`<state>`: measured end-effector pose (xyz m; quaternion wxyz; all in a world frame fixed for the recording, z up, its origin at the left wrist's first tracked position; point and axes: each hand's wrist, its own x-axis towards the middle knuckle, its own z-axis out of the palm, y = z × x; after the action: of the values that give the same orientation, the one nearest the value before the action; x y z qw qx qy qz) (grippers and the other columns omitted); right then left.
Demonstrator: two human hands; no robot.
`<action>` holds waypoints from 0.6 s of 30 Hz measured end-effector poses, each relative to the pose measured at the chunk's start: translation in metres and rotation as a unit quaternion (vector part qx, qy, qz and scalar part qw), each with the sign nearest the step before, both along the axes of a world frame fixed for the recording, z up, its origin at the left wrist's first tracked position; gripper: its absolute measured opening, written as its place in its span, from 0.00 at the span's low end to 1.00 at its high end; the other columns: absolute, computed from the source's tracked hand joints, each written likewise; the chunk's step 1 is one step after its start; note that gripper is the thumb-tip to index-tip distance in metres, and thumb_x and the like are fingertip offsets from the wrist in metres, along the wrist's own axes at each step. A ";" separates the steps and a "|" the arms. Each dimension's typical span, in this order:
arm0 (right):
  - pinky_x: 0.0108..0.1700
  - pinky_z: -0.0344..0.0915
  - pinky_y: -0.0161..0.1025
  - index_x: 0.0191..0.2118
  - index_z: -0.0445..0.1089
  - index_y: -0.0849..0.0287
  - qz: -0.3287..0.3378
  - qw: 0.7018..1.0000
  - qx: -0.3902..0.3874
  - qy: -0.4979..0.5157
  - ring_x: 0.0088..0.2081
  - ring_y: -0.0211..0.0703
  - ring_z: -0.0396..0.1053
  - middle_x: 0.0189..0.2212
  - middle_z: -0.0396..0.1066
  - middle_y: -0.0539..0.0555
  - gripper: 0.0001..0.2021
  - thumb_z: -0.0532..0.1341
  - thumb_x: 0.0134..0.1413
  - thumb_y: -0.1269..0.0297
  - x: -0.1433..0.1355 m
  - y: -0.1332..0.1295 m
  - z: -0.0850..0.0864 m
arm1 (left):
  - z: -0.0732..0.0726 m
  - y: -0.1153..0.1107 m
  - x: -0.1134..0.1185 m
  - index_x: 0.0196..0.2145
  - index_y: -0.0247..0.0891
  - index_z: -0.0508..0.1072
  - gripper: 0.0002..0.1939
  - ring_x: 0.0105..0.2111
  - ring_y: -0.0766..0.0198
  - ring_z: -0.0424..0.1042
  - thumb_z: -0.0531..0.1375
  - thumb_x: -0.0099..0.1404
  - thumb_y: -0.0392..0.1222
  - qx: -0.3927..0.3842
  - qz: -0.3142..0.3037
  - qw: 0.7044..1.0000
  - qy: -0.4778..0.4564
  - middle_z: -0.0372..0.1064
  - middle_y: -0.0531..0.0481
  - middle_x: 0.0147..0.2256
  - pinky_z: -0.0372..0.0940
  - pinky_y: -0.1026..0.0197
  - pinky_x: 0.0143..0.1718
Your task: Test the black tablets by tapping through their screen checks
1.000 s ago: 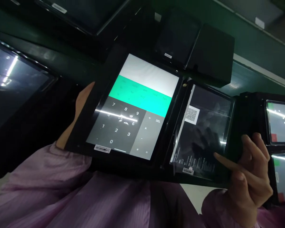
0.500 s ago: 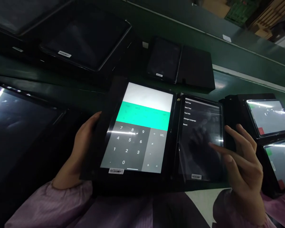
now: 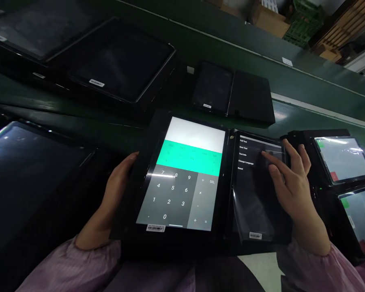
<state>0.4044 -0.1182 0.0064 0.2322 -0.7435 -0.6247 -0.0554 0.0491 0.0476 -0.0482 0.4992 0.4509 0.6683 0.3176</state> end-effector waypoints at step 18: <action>0.71 0.61 0.76 0.57 0.81 0.44 -0.037 0.997 0.055 0.036 0.77 0.69 0.51 0.72 0.64 0.53 0.17 0.56 0.76 0.52 -0.020 -0.026 0.005 | -0.026 -0.004 -0.013 0.62 0.41 0.77 0.29 0.61 0.47 0.77 0.58 0.72 0.58 0.003 -0.032 0.996 -0.083 0.82 0.48 0.56 0.72 0.53 0.62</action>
<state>0.3840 -0.1441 0.0113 0.2930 -0.7537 -0.5840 -0.0714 0.0363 0.0433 -0.0743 0.5618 0.4457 0.6087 0.3395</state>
